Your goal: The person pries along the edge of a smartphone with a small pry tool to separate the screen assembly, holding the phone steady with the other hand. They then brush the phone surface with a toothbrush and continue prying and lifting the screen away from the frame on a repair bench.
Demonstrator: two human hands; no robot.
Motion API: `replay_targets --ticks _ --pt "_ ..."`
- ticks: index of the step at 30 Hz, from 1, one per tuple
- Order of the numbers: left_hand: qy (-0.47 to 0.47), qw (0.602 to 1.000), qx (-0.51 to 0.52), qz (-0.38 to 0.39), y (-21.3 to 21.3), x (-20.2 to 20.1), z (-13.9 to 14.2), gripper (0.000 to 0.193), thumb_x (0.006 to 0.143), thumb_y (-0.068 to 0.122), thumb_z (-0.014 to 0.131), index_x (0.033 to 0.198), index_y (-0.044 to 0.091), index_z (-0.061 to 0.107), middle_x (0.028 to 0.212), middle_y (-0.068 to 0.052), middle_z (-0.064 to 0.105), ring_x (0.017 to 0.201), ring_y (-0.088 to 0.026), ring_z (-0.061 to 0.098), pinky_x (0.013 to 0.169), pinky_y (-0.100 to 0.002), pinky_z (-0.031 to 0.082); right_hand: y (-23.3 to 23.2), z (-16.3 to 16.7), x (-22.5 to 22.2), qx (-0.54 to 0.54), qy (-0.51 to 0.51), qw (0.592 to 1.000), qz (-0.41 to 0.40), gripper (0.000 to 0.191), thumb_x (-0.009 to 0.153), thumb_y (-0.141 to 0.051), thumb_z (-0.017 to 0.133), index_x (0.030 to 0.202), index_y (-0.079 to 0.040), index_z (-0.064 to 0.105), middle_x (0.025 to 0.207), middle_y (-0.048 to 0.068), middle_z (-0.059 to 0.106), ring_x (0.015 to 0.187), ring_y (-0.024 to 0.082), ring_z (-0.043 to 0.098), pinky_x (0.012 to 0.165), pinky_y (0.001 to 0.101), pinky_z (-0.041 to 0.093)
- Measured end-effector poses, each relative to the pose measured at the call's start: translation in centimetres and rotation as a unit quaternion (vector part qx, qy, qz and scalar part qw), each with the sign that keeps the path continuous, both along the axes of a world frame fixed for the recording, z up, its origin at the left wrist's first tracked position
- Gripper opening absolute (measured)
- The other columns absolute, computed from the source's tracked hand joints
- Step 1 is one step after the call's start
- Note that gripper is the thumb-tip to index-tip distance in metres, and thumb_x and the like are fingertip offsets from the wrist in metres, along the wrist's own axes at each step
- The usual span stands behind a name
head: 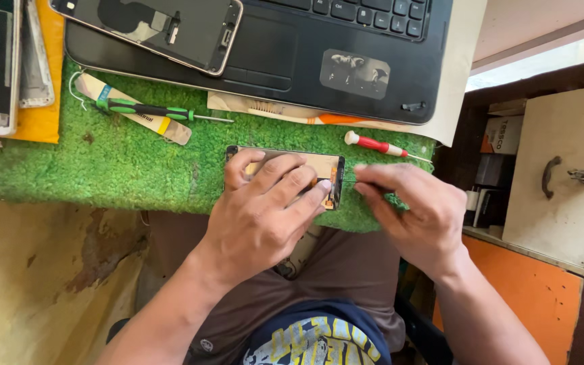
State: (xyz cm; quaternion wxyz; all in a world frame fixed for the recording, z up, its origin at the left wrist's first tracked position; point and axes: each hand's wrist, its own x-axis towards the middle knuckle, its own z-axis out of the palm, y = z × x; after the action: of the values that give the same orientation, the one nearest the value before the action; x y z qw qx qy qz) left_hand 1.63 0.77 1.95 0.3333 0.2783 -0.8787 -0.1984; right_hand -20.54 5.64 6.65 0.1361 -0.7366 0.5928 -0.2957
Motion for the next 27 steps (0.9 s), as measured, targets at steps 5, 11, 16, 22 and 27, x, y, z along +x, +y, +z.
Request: replay_targets --ticks 5,11,16,22,27 --pt "-0.019 1.0 -0.005 -0.005 -0.5 -0.1 -0.6 0.028 0.092 0.021 0.077 0.118 0.009 0.073 0.132 -0.007 0.065 0.132 -0.026 0.057 0.115 -0.05 0.034 -0.2 -0.4 -0.5 0.033 0.084 0.995 0.037 0.027 0.08 0.004 0.077 0.105 -0.007 0.075 0.098 0.007 0.073 0.087 0.023 0.07 0.079 0.0348 0.057" --pt "-0.011 1.0 0.018 0.002 -1.2 -0.3 -0.8 0.03 0.093 0.027 0.077 0.118 0.009 0.073 0.138 -0.013 0.063 0.132 -0.031 0.056 0.117 -0.051 0.036 -0.5 -1.0 -1.2 0.044 0.082 0.995 0.042 0.034 0.076 0.006 0.077 0.107 -0.008 0.079 0.093 0.007 0.071 0.081 0.023 0.067 0.073 0.0348 0.054" --pt "-0.009 0.999 0.035 -0.008 -1.8 -0.2 -1.1 0.031 0.093 0.027 0.077 0.118 0.01 0.073 0.137 -0.013 0.063 0.131 -0.031 0.057 0.117 -0.049 0.037 -1.2 -2.8 -1.1 -0.019 0.015 1.0 0.001 0.023 0.085 0.004 0.083 0.104 -0.005 0.075 0.091 0.007 0.07 0.08 0.019 0.069 0.07 0.0298 0.055" --pt "-0.007 0.998 0.055 -0.004 -2.5 -0.6 -1.8 0.031 0.092 0.026 0.077 0.118 0.009 0.074 0.137 -0.012 0.064 0.131 -0.03 0.058 0.115 -0.048 0.038 -2.0 -3.8 -1.2 -0.021 0.038 0.999 0.013 0.024 0.08 0.003 0.084 0.1 -0.006 0.077 0.086 0.007 0.069 0.073 0.018 0.068 0.065 0.0295 0.055" --pt "-0.004 0.997 0.075 0.003 -3.3 -1.0 -2.5 0.028 0.093 0.025 0.076 0.117 0.011 0.075 0.136 -0.011 0.065 0.129 -0.028 0.06 0.114 -0.047 0.04 -3.2 -4.3 -1.6 -0.01 0.036 0.999 0.036 0.024 0.076 0.002 0.085 0.098 -0.005 0.077 0.082 0.006 0.068 0.07 0.017 0.068 0.062 0.0297 0.054"
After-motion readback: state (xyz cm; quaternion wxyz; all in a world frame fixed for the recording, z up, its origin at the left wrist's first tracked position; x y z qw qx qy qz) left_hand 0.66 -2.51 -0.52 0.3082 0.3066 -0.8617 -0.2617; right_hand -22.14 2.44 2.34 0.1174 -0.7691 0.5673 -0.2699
